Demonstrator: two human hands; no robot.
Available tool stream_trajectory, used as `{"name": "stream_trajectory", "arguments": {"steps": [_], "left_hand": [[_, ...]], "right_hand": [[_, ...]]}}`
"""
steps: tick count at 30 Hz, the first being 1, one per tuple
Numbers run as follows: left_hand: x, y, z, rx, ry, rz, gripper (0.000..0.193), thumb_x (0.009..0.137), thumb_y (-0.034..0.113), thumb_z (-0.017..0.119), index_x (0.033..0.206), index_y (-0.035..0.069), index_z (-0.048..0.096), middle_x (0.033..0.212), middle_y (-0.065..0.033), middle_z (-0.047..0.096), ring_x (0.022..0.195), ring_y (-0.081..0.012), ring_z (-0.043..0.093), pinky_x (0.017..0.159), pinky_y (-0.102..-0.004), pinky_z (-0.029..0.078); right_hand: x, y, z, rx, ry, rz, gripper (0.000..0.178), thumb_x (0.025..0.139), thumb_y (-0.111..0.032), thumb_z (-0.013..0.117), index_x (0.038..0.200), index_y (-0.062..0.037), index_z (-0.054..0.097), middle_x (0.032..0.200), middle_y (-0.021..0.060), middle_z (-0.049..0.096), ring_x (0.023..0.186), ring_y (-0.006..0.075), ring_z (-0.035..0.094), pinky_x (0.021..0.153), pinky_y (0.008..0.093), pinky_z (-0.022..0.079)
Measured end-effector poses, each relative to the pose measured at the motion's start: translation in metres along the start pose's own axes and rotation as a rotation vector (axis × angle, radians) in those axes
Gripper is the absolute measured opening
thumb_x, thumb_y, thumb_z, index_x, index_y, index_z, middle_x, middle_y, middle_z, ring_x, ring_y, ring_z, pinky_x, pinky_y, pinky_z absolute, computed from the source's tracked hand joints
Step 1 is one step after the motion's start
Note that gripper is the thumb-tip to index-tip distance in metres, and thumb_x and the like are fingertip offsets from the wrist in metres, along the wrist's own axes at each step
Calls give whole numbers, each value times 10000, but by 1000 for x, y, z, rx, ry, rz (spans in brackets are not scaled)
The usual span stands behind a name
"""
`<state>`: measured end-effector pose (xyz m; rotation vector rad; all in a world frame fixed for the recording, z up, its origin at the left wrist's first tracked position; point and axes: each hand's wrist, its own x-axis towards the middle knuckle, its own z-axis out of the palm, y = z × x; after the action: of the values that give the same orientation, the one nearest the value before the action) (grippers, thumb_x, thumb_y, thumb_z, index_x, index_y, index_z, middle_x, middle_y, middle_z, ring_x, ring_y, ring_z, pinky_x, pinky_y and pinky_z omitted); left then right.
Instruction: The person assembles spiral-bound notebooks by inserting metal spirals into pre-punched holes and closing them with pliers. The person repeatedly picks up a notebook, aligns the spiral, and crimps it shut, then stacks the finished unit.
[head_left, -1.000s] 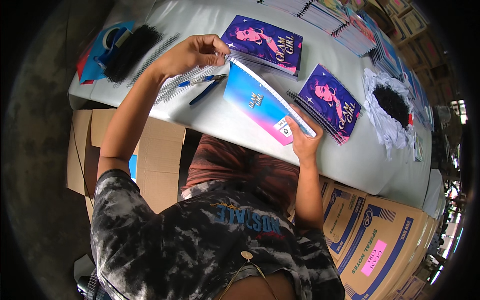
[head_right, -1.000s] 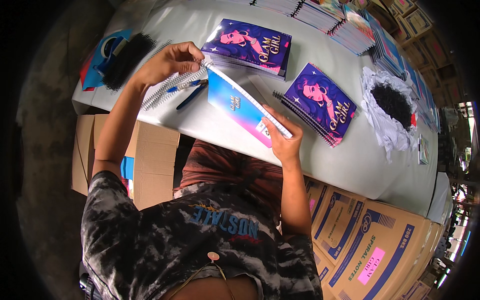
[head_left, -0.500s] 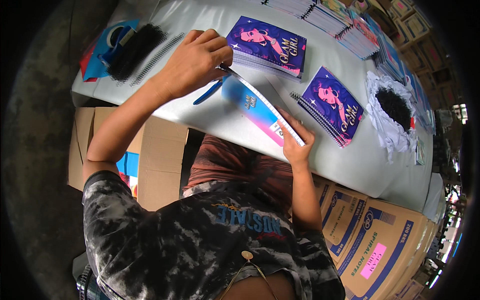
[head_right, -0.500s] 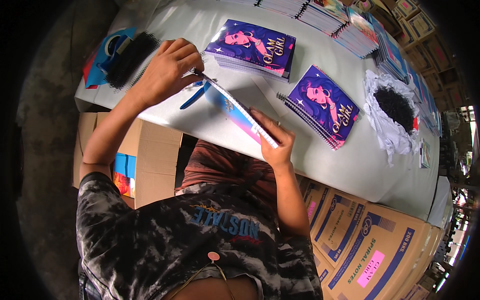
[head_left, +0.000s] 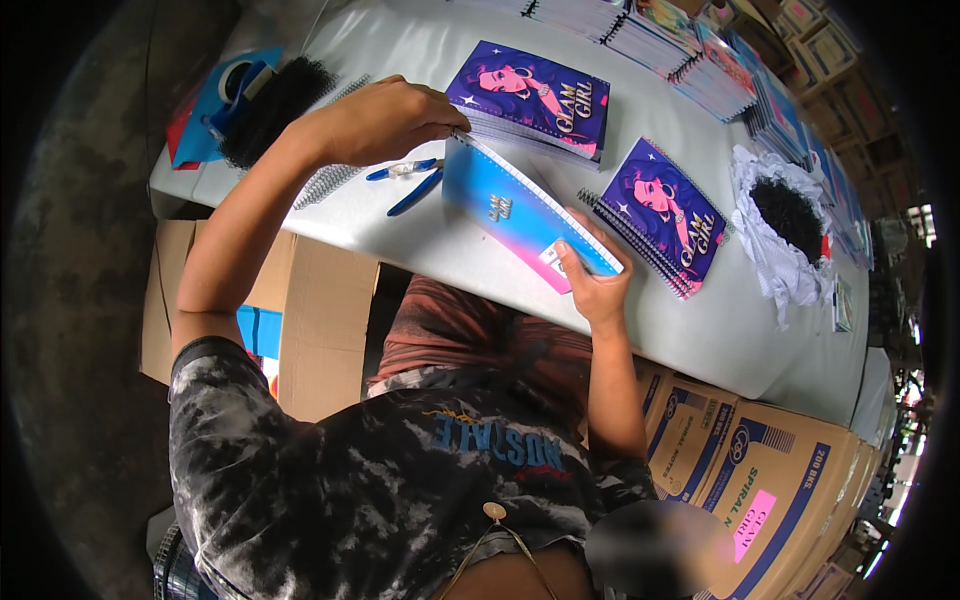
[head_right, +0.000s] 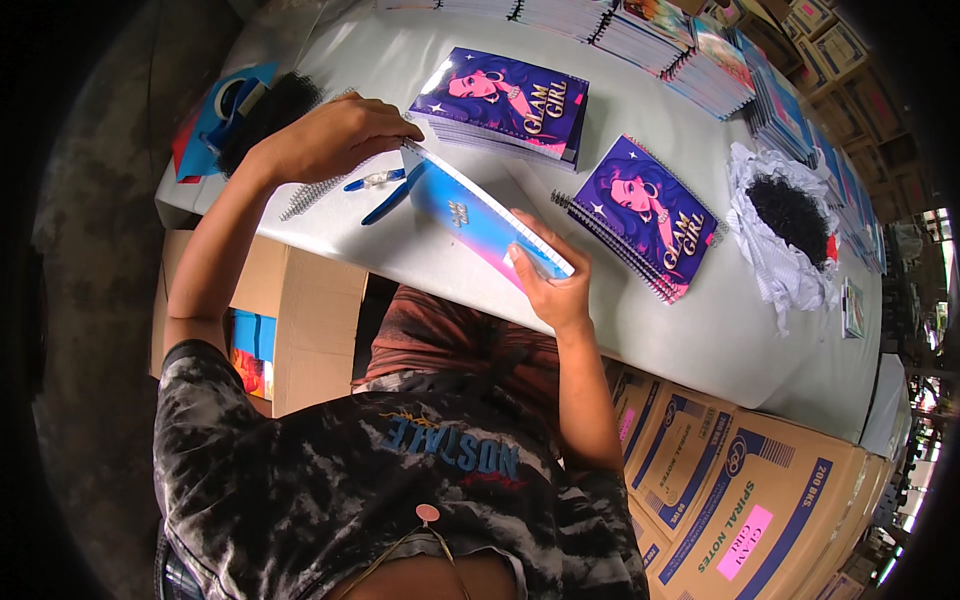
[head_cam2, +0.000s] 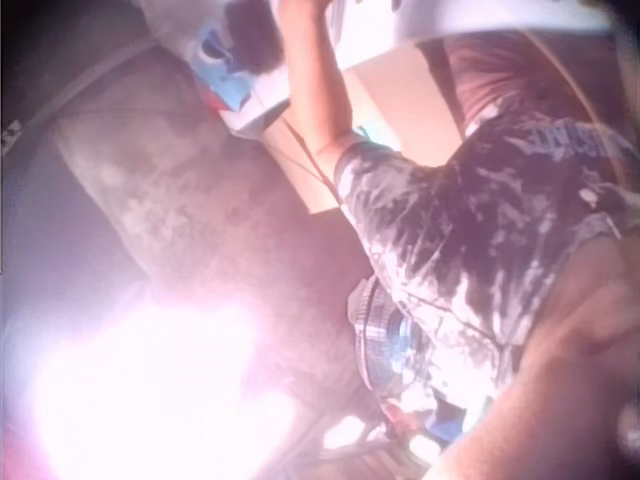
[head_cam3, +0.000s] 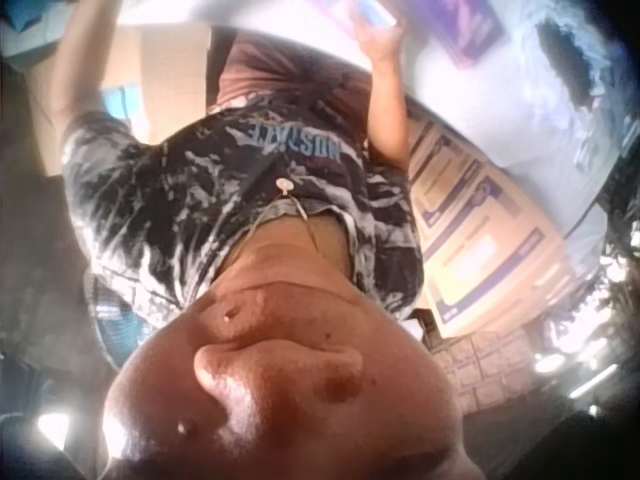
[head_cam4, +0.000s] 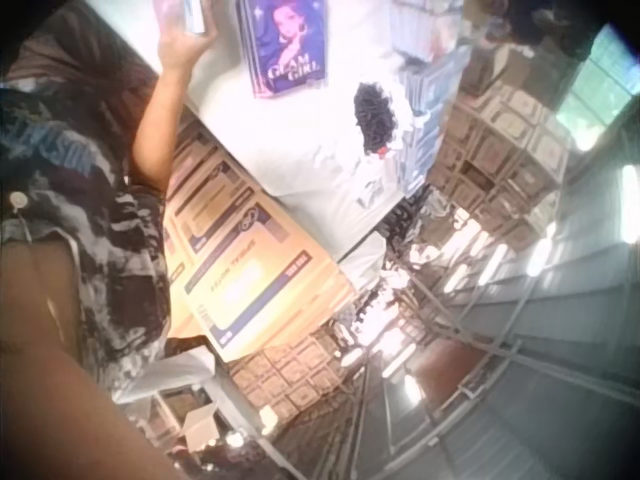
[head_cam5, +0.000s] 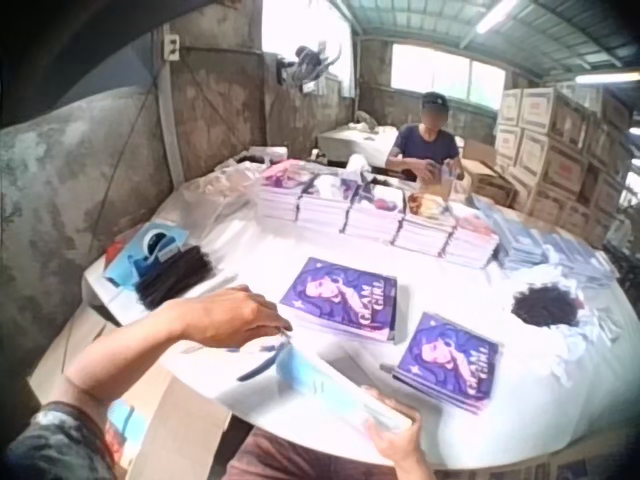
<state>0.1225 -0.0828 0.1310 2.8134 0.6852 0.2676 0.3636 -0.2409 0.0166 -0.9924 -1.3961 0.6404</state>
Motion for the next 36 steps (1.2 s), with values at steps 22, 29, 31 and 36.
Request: {"name": "stream_trajectory", "arguments": {"steps": [22,29,31,36], "left_hand": [[-39,14,153,532,664,230,1072,747,782,265,1324,-121,222,1404,-349,93,1333,-439,-94,1003,-568,-161],[-44,11,181,248,633,204,1076,779,719,367,1354,-122,18,1419,-332,-26,1306,-483,-143,968,-611,-164],[-18,15,136,479,780,394,1173,665,823,324,1345,-113,138,1377,-388,58,1284,-532,-114,977,-629,-117],[-6,10,134,80,1032,27,1158,677,820,343,1350,-109,185,1359,-393,99,1266,-576,-10,995,-636,-47]], "right_hand": [[-21,-7,14,-293,19,-323,373,708,108,527,1053,5,624,1022,167,640,934,287,637,796,323,511],[-23,-14,12,-288,-29,-384,334,727,56,598,1054,-1,632,995,175,646,905,286,646,785,335,516],[-24,-4,4,-319,4,-413,331,732,52,602,1057,-1,630,993,175,647,901,284,648,783,334,516],[-25,-17,13,-282,-37,-376,341,734,68,585,1066,2,621,1000,169,645,894,278,649,772,324,519]]}}
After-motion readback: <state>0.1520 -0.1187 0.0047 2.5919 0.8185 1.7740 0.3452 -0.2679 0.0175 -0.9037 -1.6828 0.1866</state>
